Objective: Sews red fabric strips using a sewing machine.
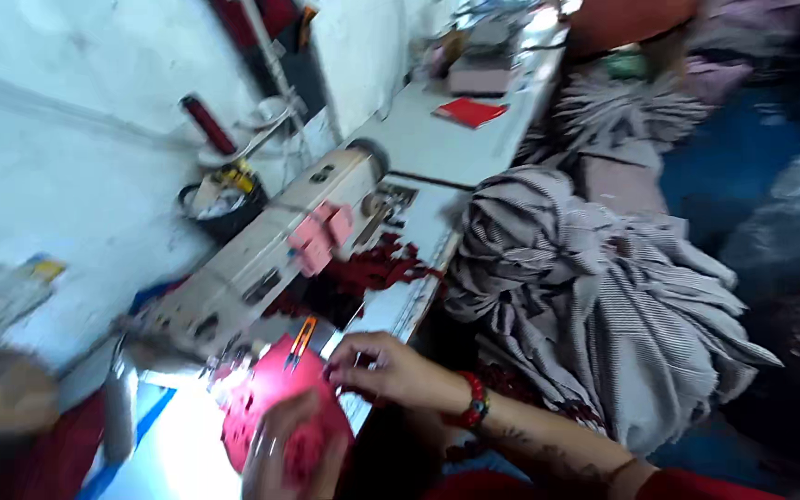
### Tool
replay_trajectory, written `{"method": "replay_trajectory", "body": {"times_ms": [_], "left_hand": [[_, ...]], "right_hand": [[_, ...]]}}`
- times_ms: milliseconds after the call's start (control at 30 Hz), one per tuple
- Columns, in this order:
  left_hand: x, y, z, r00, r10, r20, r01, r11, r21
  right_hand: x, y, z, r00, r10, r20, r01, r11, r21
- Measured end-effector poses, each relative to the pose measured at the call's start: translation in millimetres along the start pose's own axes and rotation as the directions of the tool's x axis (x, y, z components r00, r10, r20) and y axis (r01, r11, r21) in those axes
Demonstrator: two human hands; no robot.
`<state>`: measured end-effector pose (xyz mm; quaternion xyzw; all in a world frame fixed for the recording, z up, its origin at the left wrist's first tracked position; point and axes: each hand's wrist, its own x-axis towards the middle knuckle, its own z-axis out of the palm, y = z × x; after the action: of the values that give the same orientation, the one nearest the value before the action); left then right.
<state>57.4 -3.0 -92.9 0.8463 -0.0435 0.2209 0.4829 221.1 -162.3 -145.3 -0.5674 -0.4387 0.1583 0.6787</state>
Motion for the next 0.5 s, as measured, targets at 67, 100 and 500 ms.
{"method": "replay_trajectory", "body": {"times_ms": [67,100,500], "left_hand": [[6,-20,29,0.988,-0.083,-0.13,0.077,0.996,-0.051],[7,-27,37,0.981,-0.111,-0.16,0.094,0.989,-0.11],[-6,-43,34,0.875,-0.333,-0.353,0.182,0.9,-0.396]], "right_hand": [[6,-12,3,0.998,0.061,0.036,-0.062,0.997,0.034],[9,-14,5,0.994,0.095,0.049,-0.098,0.994,0.056],[19,2,23,0.955,0.277,0.105,-0.287,0.954,0.091]]}}
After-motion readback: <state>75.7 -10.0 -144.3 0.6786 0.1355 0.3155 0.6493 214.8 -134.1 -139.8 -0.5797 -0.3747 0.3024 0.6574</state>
